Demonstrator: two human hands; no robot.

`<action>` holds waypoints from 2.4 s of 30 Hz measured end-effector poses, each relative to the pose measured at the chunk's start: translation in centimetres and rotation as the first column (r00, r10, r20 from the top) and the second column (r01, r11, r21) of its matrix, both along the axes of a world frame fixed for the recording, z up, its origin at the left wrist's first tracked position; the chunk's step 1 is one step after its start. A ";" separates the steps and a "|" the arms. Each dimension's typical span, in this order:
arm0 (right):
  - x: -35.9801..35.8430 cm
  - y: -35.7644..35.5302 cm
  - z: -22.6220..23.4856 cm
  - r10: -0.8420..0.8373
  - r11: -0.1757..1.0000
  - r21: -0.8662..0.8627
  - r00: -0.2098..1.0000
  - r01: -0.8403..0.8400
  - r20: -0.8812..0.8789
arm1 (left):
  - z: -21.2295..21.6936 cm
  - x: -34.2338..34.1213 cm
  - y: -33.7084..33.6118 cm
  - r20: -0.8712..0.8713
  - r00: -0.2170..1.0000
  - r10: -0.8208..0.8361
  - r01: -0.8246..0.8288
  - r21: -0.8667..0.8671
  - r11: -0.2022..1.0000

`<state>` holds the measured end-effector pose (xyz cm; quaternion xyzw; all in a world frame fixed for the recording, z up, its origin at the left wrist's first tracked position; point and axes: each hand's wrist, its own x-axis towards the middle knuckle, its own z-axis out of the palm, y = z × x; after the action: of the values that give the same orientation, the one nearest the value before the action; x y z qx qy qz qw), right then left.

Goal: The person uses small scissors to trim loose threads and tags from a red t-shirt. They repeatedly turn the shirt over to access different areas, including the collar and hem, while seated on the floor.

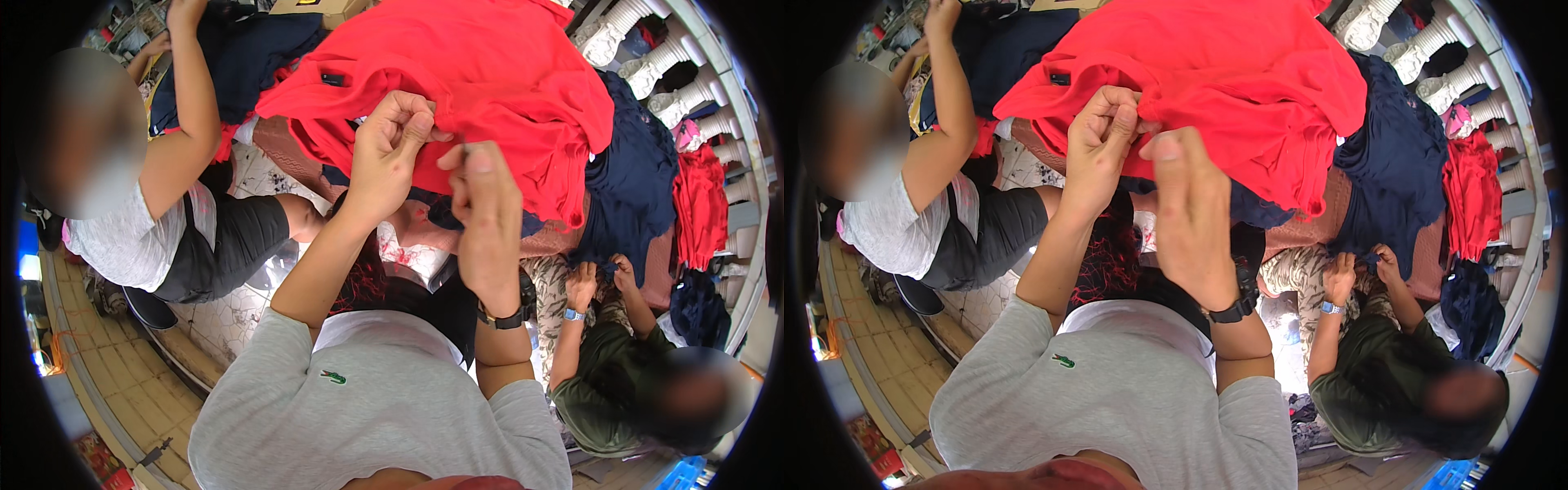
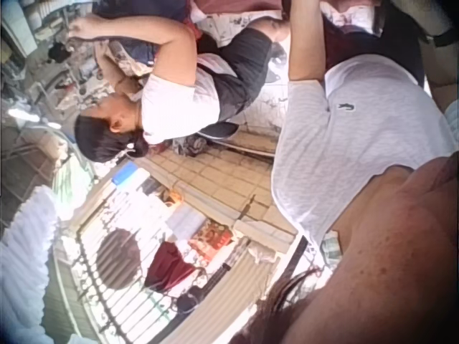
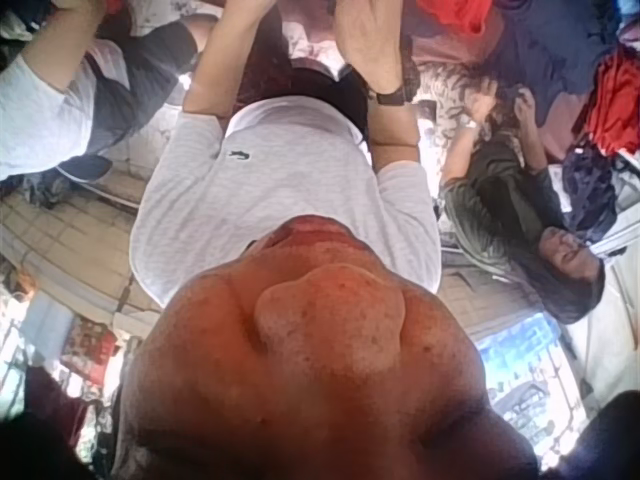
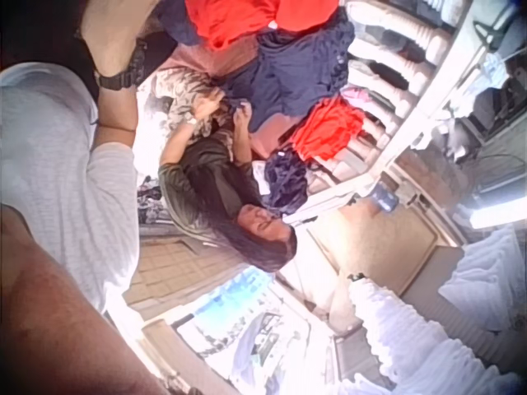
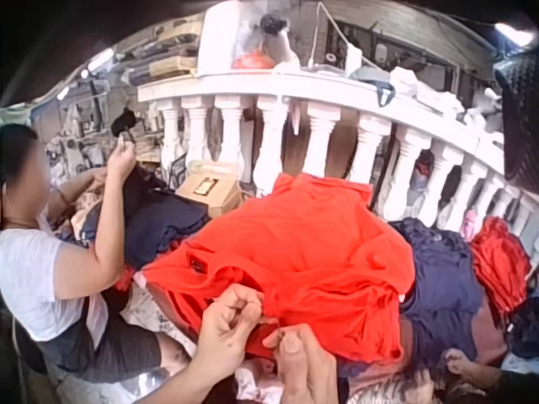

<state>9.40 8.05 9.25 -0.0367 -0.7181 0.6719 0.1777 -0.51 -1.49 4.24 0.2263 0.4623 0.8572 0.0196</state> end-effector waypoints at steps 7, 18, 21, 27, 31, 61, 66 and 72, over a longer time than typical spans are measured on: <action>-1.3 -0.7 -1.0 -0.065 0.962 0.259 0.995 0.083 -0.079 | 0.6 0.8 -0.4 -0.109 0.994 0.022 -0.026 -0.033 0.999; -2.9 -0.3 -2.5 -0.081 0.988 0.123 0.993 0.091 -0.086 | 0.4 1.0 0.0 -0.174 0.983 0.059 -0.067 -0.044 0.997; -3.7 0.1 -3.0 -0.060 0.995 0.073 0.994 0.067 -0.086 | 0.0 0.6 0.1 -0.183 0.979 0.088 -0.104 -0.081 0.991; -3.5 2.3 -1.8 0.092 0.979 -0.184 0.996 -0.091 -0.003 | -0.2 0.6 -2.2 -0.153 0.967 0.204 -0.223 -0.120 0.967; -1.7 6.0 -0.8 0.012 0.997 -0.072 0.996 -0.018 -0.087 | 1.7 3.2 -9.0 0.009 0.980 -0.198 0.180 -0.461 0.869; -4.0 -0.5 -6.3 -0.296 0.710 0.519 0.871 0.475 -0.392 | -0.2 0.8 -4.7 -0.543 0.838 0.055 -0.356 -0.467 0.809; -4.5 0.1 -6.8 -0.276 0.798 0.396 0.860 0.454 -0.429 | 1.0 -1.4 -4.8 -0.870 0.465 0.162 -0.775 -0.312 0.549; -1.9 2.7 -1.9 -0.003 0.997 0.078 0.995 0.010 -0.097 | 3.8 -4.4 -4.7 -0.930 0.343 0.135 -0.829 -0.232 0.509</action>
<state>7.45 10.79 7.33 0.0004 -0.7343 0.6437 0.2158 -4.90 -6.19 8.08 0.4080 0.7387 0.3561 -0.4013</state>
